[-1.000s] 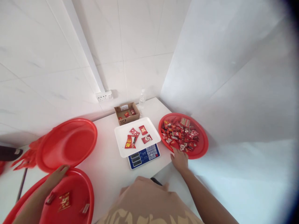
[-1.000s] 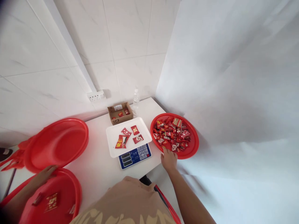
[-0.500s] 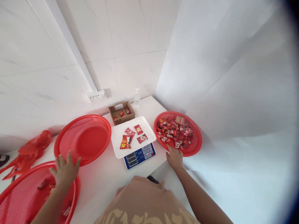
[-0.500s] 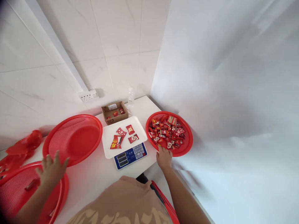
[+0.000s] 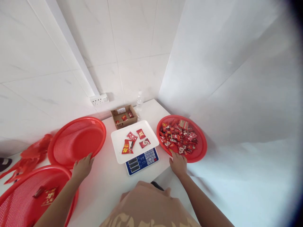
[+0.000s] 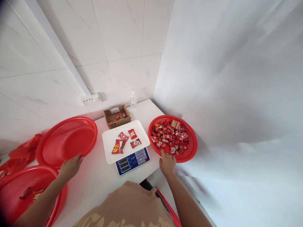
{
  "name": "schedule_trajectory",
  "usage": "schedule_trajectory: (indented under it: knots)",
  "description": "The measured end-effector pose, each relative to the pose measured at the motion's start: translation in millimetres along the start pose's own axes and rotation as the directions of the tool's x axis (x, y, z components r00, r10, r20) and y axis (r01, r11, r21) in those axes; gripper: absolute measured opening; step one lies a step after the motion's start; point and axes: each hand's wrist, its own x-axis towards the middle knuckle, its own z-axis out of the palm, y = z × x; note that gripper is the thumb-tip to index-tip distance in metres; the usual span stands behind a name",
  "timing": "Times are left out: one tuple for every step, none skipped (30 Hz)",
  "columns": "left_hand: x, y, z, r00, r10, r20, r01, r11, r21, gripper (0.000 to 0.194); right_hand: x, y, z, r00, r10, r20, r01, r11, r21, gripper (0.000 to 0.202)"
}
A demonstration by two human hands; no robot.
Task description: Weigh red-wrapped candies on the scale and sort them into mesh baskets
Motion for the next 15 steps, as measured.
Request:
schedule_trajectory:
  knots:
    - [1,2,0.9,0.998,0.023,-0.064,-0.024,1.000,-0.012,0.054,0,0,1,1.000,-0.001,-0.002,0.001,1.000,-0.003,0.044]
    - [2,9,2.7,0.988,0.065,-0.138,-0.069,0.997,-0.025,0.053,0,0,1,1.000,0.000,-0.004,0.000,1.000,-0.007,0.044]
    - [3,21,4.9,0.970,0.123,-0.210,-0.134,0.990,-0.038,0.052,0,0,2,1.000,0.002,-0.005,-0.002,1.000,-0.009,0.045]
    - [3,36,7.2,0.946,0.184,-0.266,-0.205,0.978,-0.050,0.050,0,0,3,1.000,0.004,-0.006,-0.004,1.000,-0.011,0.045]
    - [4,55,9.4,0.925,0.248,-0.288,-0.282,0.956,-0.081,0.047,0,1,4,1.000,0.003,-0.010,-0.003,1.000,-0.012,0.045]
    - [4,76,11.2,0.904,0.317,-0.287,-0.362,0.924,-0.120,0.045,0,1,4,1.000,0.000,-0.013,0.000,1.000,-0.013,0.045]
    - [5,97,12.3,0.882,0.384,-0.271,-0.434,0.888,-0.153,0.044,0,1,4,1.000,-0.003,-0.014,0.003,1.000,-0.015,0.045]
    - [5,119,12.6,0.867,0.432,-0.246,-0.478,0.861,-0.174,0.043,0,1,4,1.000,-0.006,-0.011,0.006,1.000,-0.015,0.046]
    - [6,138,12.2,0.864,0.457,-0.209,-0.494,0.850,-0.184,0.042,0,1,3,1.000,-0.006,-0.005,0.006,1.000,-0.016,0.046]
    - [7,156,11.2,0.870,0.463,-0.166,-0.489,0.852,-0.188,0.042,0,1,2,1.000,-0.004,0.003,0.004,1.000,-0.017,0.046]
    - [8,170,9.8,0.885,0.448,-0.122,-0.464,0.865,-0.192,0.043,0,1,2,1.000,-0.001,0.009,0.001,1.000,-0.018,0.047]
    - [9,180,8.1,0.900,0.428,-0.084,-0.436,0.877,-0.202,0.044,0,1,1,1.000,0.000,0.013,0.000,1.000,-0.019,0.046]
    - [10,187,6.5,0.912,0.407,-0.054,-0.409,0.887,-0.214,0.044,0,1,0,1.000,-0.002,0.014,0.003,1.000,-0.019,0.046]
    - [11,191,4.9,0.920,0.391,-0.033,-0.387,0.893,-0.229,0.043,0,0,-1,1.000,-0.006,0.013,0.007,1.000,-0.020,0.046]
    - [12,192,3.5,0.924,0.381,-0.022,-0.375,0.894,-0.246,0.042,0,0,-1,1.000,-0.010,0.011,0.010,1.000,-0.021,0.046]
